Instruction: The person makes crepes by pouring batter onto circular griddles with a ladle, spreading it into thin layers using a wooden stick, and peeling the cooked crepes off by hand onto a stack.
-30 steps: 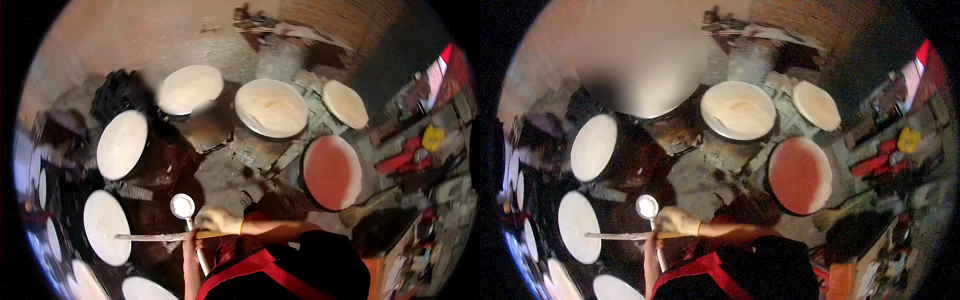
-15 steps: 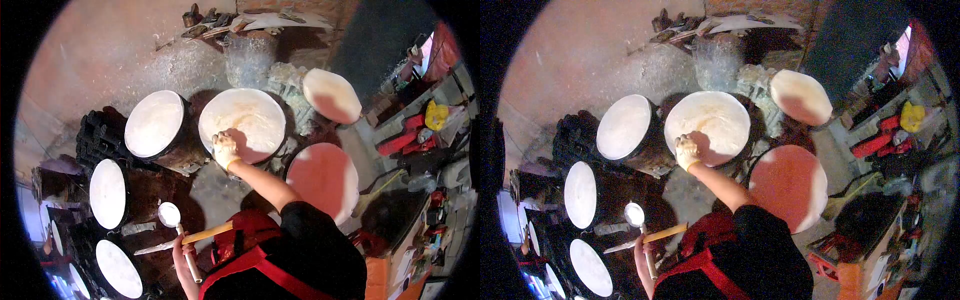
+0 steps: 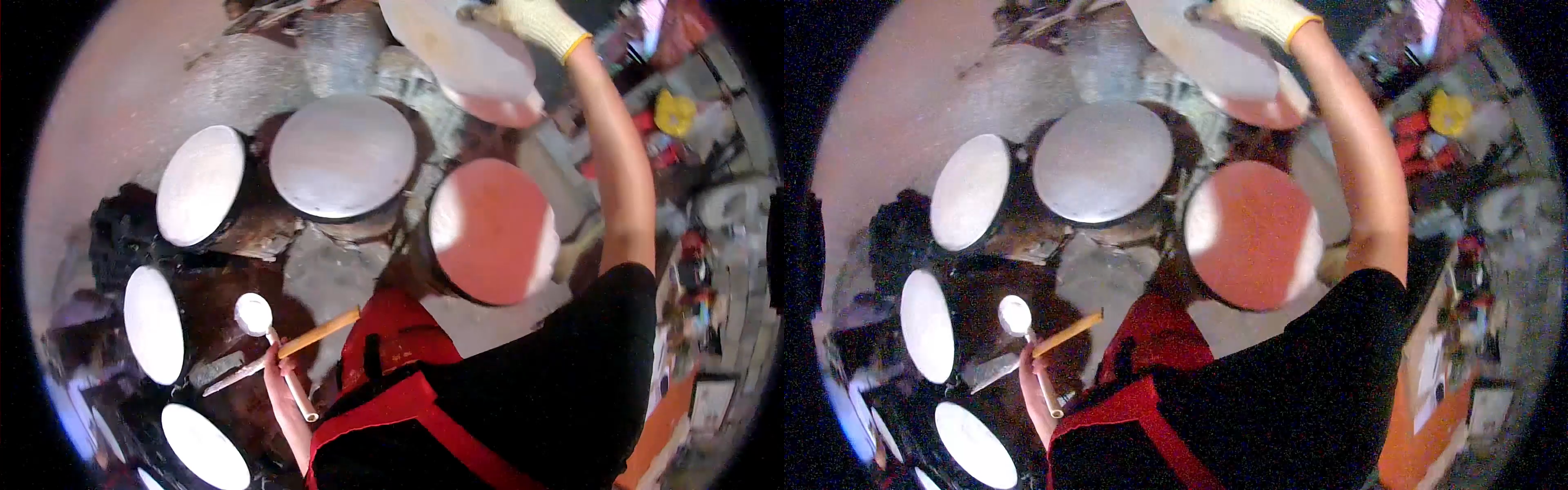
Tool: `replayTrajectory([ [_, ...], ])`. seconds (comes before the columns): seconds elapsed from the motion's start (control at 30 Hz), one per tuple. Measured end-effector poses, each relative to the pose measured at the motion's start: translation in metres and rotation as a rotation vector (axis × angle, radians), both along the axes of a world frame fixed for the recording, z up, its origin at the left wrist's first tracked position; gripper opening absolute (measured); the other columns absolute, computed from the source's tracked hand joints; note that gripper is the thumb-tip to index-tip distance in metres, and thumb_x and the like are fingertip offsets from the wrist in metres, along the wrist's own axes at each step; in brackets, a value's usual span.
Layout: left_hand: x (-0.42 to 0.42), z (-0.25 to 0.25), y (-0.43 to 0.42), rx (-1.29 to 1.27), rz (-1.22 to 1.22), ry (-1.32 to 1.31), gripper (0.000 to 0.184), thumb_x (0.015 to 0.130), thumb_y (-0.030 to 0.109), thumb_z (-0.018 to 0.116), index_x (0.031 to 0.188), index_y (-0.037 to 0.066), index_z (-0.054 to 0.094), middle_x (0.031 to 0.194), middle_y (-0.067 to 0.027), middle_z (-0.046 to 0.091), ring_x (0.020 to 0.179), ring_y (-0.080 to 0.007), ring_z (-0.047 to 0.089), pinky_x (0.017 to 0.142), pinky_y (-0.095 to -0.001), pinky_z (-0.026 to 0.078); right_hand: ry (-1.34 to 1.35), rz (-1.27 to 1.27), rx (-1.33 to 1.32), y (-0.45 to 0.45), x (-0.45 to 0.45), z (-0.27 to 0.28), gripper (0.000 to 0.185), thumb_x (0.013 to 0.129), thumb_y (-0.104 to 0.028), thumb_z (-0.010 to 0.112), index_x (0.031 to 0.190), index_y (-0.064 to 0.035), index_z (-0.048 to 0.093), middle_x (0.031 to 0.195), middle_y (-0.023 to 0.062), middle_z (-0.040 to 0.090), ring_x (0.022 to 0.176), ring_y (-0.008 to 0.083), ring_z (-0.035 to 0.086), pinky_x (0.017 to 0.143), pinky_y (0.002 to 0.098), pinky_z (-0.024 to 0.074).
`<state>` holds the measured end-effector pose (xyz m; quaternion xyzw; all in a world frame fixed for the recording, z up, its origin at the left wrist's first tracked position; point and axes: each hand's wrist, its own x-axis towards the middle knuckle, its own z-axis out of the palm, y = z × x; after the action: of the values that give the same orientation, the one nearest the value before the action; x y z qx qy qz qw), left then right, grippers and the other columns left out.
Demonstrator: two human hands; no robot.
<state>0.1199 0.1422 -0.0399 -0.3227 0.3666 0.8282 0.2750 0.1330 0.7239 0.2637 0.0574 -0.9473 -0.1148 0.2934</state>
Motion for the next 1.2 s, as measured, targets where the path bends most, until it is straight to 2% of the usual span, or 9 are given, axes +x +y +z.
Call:
replayTrajectory([
  [0.13, -0.021, -0.015, -0.024, 0.407, -0.139, -0.253, 0.025, 0.091, 0.016, 0.050, 0.102, -0.006, 0.056, 0.071, -0.0085, 0.057, 0.047, -0.0089, 0.039, 0.038, -0.0197, 0.034, -0.137, -0.324, -0.162, -0.069, 0.083, -0.002, 0.037, 0.077, -0.027, 0.062, 0.108, -0.0077, 0.061, 0.102, 0.0161, 0.062, 0.093, 0.0301, 0.060, 0.080, 0.0366, 0.0476],
  [0.17, -0.027, -0.033, -0.041, 0.545, -0.259, -0.314, 0.023, 0.089, 0.014, 0.052, 0.099, -0.007, 0.056, 0.071, -0.0095, 0.057, 0.047, -0.0097, 0.039, 0.038, -0.0200, 0.034, -0.014, -0.295, 0.115, -0.084, 0.097, -0.019, 0.027, 0.075, -0.022, 0.061, 0.099, -0.0084, 0.062, 0.094, 0.0134, 0.063, 0.087, 0.0295, 0.060, 0.074, 0.0364, 0.0485],
  [0.23, -0.021, -0.009, -0.025, 0.124, -0.287, -0.107, 0.020, 0.089, 0.012, 0.052, 0.096, -0.006, 0.056, 0.065, -0.0069, 0.051, 0.047, -0.0094, 0.039, 0.038, -0.0206, 0.036, 0.024, -0.074, 0.032, -0.088, 0.129, -0.065, 0.017, 0.073, -0.021, 0.061, 0.086, -0.0119, 0.057, 0.086, 0.0061, 0.057, 0.081, 0.0279, 0.058, 0.068, 0.0375, 0.0478],
  [0.3, -0.018, 0.006, -0.024, 0.040, -0.272, -0.139, 0.019, 0.089, 0.012, 0.052, 0.095, -0.006, 0.056, 0.063, -0.0052, 0.047, 0.047, -0.0094, 0.038, 0.038, -0.0207, 0.036, -0.022, -0.384, 0.265, -0.134, 0.160, -0.116, 0.019, 0.072, -0.017, 0.061, 0.090, -0.0145, 0.060, 0.095, 0.0069, 0.058, 0.091, 0.0268, 0.056, 0.074, 0.0360, 0.0480],
  [0.6, -0.021, 0.008, -0.021, -0.070, -0.467, 0.084, 0.016, 0.088, 0.006, 0.051, 0.094, -0.009, 0.053, 0.065, -0.0059, 0.046, 0.049, -0.0095, 0.038, 0.038, -0.0193, 0.032, -0.032, -0.536, -0.562, -0.246, 0.251, -0.383, 0.026, 0.065, -0.010, 0.064, 0.091, -0.0117, 0.063, 0.083, 0.0042, 0.058, 0.075, 0.0224, 0.056, 0.066, 0.0342, 0.0476],
  [0.8, -0.012, 0.011, -0.004, 0.472, -0.271, -0.433, 0.016, 0.088, 0.006, 0.050, 0.094, -0.009, 0.051, 0.066, -0.0067, 0.046, 0.049, -0.0097, 0.039, 0.036, -0.0190, 0.032, -0.081, -0.548, -0.284, -0.260, 0.255, -0.368, 0.029, 0.063, -0.014, 0.065, 0.092, -0.0121, 0.063, 0.085, 0.0038, 0.058, 0.082, 0.0223, 0.055, 0.071, 0.0348, 0.0465],
  [0.97, 0.015, 0.021, 0.015, 0.494, -0.219, -0.386, 0.023, 0.090, 0.010, 0.048, 0.096, -0.011, 0.051, 0.070, -0.0093, 0.049, 0.049, -0.0102, 0.039, 0.037, -0.0197, 0.035, -0.227, -0.498, -0.467, -0.233, 0.245, -0.341, 0.037, 0.074, -0.023, 0.065, 0.110, -0.0180, 0.060, 0.109, 0.0063, 0.058, 0.107, 0.0250, 0.051, 0.092, 0.0408, 0.0400],
  [1.13, 0.101, 0.032, 0.029, 0.055, -0.051, -0.097, 0.024, 0.091, 0.012, 0.047, 0.100, -0.010, 0.051, 0.064, -0.0085, 0.048, 0.049, -0.0112, 0.041, 0.039, -0.0209, 0.037, -0.078, -0.538, -0.326, -0.073, 0.192, -0.328, 0.048, 0.091, -0.033, 0.042, 0.132, -0.0079, 0.043, 0.130, 0.0171, 0.047, 0.116, 0.0325, 0.048, 0.099, 0.0443, 0.0358],
  [1.2, 0.130, 0.041, 0.040, -0.189, -0.014, 0.065, 0.024, 0.092, 0.013, 0.047, 0.100, -0.010, 0.051, 0.062, -0.0085, 0.048, 0.048, -0.0116, 0.042, 0.039, -0.0212, 0.037, -0.367, -0.754, -0.588, 0.004, 0.145, -0.349, 0.064, 0.089, -0.036, 0.046, 0.140, -0.0048, 0.025, 0.132, 0.0238, 0.042, 0.120, 0.0376, 0.043, 0.098, 0.0426, 0.0377],
])
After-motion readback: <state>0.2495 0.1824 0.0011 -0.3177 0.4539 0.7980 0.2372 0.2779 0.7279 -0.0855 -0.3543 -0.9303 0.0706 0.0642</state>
